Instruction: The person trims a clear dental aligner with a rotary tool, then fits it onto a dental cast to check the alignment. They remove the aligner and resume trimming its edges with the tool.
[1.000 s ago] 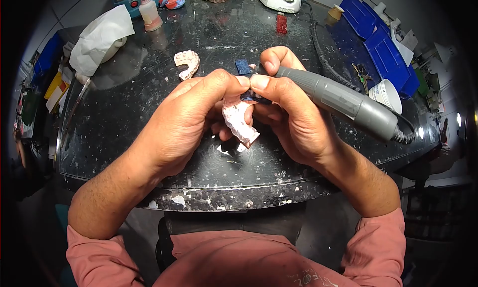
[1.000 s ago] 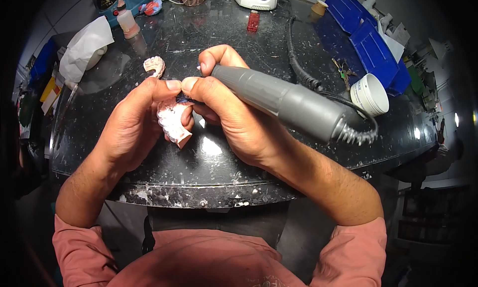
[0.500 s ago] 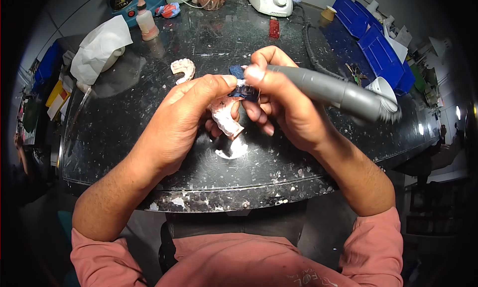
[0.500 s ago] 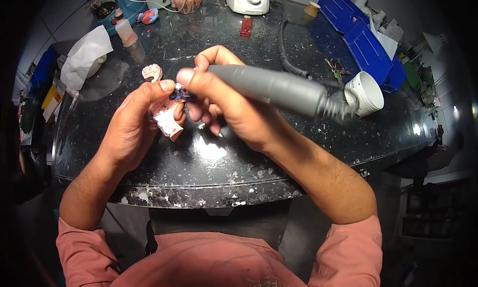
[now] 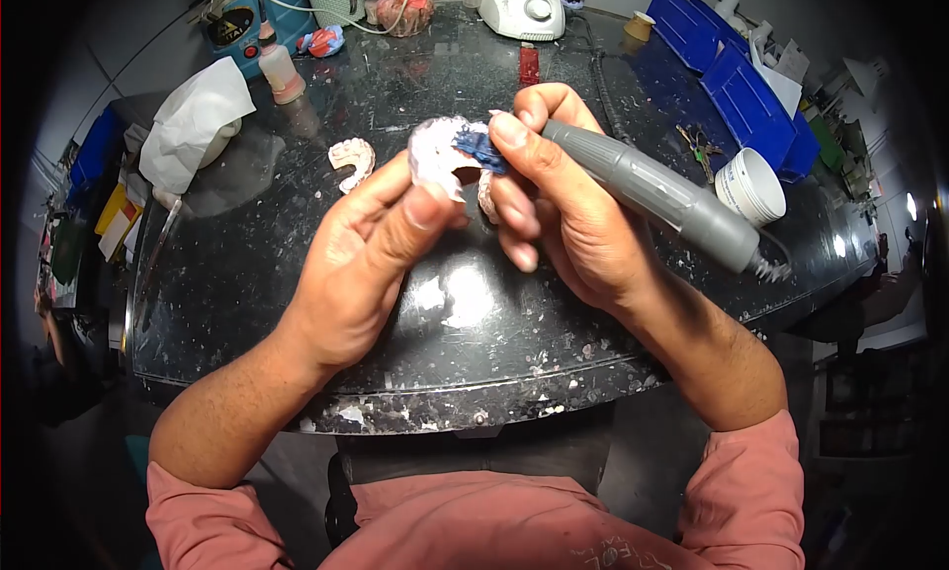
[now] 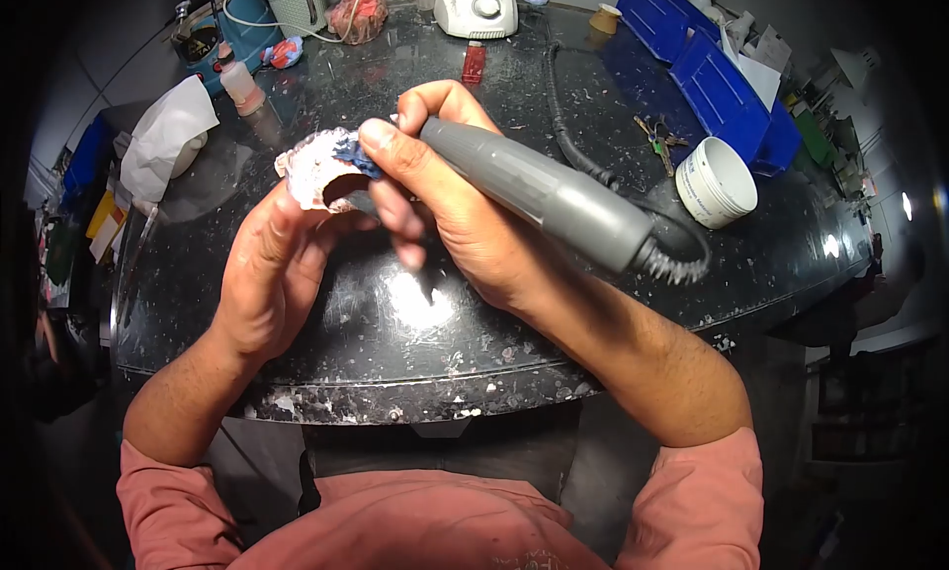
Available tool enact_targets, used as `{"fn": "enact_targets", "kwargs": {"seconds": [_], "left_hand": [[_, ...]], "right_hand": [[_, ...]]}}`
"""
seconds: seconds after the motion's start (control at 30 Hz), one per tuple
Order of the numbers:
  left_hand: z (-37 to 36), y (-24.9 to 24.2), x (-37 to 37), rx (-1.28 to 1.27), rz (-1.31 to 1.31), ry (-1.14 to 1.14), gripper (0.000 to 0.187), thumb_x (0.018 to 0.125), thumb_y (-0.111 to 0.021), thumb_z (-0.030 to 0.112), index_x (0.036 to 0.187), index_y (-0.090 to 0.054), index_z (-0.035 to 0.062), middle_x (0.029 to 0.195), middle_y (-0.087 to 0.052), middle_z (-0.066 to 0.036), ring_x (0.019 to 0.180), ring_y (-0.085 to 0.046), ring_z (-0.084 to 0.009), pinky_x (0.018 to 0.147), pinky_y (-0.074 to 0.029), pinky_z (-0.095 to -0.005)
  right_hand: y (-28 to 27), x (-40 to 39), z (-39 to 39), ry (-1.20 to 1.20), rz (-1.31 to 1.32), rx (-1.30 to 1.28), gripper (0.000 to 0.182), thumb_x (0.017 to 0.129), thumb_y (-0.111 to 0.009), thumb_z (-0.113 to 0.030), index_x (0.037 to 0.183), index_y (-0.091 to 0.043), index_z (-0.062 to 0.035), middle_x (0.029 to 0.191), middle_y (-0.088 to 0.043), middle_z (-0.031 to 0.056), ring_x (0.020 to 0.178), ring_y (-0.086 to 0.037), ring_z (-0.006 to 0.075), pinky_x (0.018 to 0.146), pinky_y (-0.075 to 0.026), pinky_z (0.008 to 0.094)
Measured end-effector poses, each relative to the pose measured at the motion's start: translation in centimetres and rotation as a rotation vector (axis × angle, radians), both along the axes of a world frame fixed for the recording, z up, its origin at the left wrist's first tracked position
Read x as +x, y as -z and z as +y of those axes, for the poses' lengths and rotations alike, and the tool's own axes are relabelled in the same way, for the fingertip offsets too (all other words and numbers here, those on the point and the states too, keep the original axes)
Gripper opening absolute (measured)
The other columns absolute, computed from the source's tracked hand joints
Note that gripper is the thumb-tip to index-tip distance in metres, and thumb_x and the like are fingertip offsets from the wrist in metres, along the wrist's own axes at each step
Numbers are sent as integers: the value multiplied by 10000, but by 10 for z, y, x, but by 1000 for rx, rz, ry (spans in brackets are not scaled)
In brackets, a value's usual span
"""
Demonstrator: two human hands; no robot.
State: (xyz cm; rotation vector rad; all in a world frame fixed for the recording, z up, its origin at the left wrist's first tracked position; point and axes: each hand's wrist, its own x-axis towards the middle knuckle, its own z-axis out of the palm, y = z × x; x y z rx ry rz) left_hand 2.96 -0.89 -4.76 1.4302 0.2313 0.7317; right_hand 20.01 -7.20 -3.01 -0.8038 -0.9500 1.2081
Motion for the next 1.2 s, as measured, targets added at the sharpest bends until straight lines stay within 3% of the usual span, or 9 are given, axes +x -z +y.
{"fn": "enact_targets", "kwargs": {"seconds": [0.1, 0.17, 0.23, 0.4, 0.63, 0.8, 0.9, 1.0, 1.2], "left_hand": [[5, -4, 2, -178, -60, 60, 677, 1000, -282, 550, 1308, -489, -16, 1256, -579, -159, 1197, -532, -257, 997, -408, -410], [6, -7, 1, -351, -85, 187, 804, 972, -130, 636, 1238, -577, 24, 1115, -653, -167, 1097, -596, -298, 985, -420, -434], [4, -3, 1, -409, -94, 234, 788, 973, -137, 633, 1229, -585, 37, 1102, -657, -162, 1070, -605, -303, 977, -425, -444], [-8, -4, 3, -549, -47, 302, 735, 975, -150, 626, 1307, -506, 75, 1189, -610, -128, 1015, -617, -308, 944, -445, -475], [-3, 0, 0, -639, 60, 406, 785, 974, -206, 629, 1362, -408, -23, 1250, -521, -317, 1067, -605, -351, 927, -488, -443], [-1, 1, -1, -662, 71, 450, 807, 966, -215, 643, 1358, -421, -32, 1240, -517, -326, 1059, -609, -359, 939, -491, -453], [2, 5, -2, -752, -16, 535, 806, 967, -232, 639, 1355, -427, -41, 1238, -516, -322, 1056, -607, -373, 952, -484, -462], [3, 4, -2, -865, -85, 601, 676, 1007, -277, 537, 1372, -397, -18, 1227, -532, -321, 1092, -600, -378, 978, -468, -475], [2, -4, 3, -794, 55, 401, 792, 983, -279, 561, 1354, -357, -134, 1251, -519, -331, 1126, -577, -408, 1011, -444, -478]], "right_hand": [[-1, 9, 4, 122, -95, 61, 309, 920, -661, -288, 975, -406, -122, 693, -529, 4, 476, -441, 51, 390, -374, 203], [-2, 14, 4, 270, -287, 268, 322, 904, -667, -165, 1038, -378, -117, 810, -581, 46, 687, -549, 88, 642, -448, 237], [-2, 19, 1, 251, -371, 403, 423, 864, -670, -7, 1084, -326, -117, 978, -648, 134, 976, -634, 179, 911, -462, 301], [-4, 15, -1, 32, -639, 498, 506, 779, -752, 31, 1034, -334, -96, 1071, -645, 235, 1050, -647, 260, 887, -515, 335], [-7, 25, 1, 72, -713, 568, 456, 763, -780, 17, 988, -393, -68, 872, -594, 68, 944, -690, 235, 806, -534, 284], [-9, 32, 3, 121, -842, 686, 423, 764, -775, 28, 979, -420, -54, 798, -525, 27, 918, -700, 244, 743, -551, 281], [-7, 33, 6, 73, -809, 741, 427, 774, -755, 44, 982, -397, -59, 870, -606, 98, 892, -704, 252, 731, -559, 294], [-19, 40, 4, 124, -592, 711, 423, 807, -676, 102, 990, -349, -93, 1057, -647, 284, 907, -697, 285, 791, -564, 322], [-16, 66, 16, 208, -388, 607, 362, 797, -685, 105, 1008, -450, -72, 978, -642, 117, 955, -675, 222, 803, -565, 304]]}}
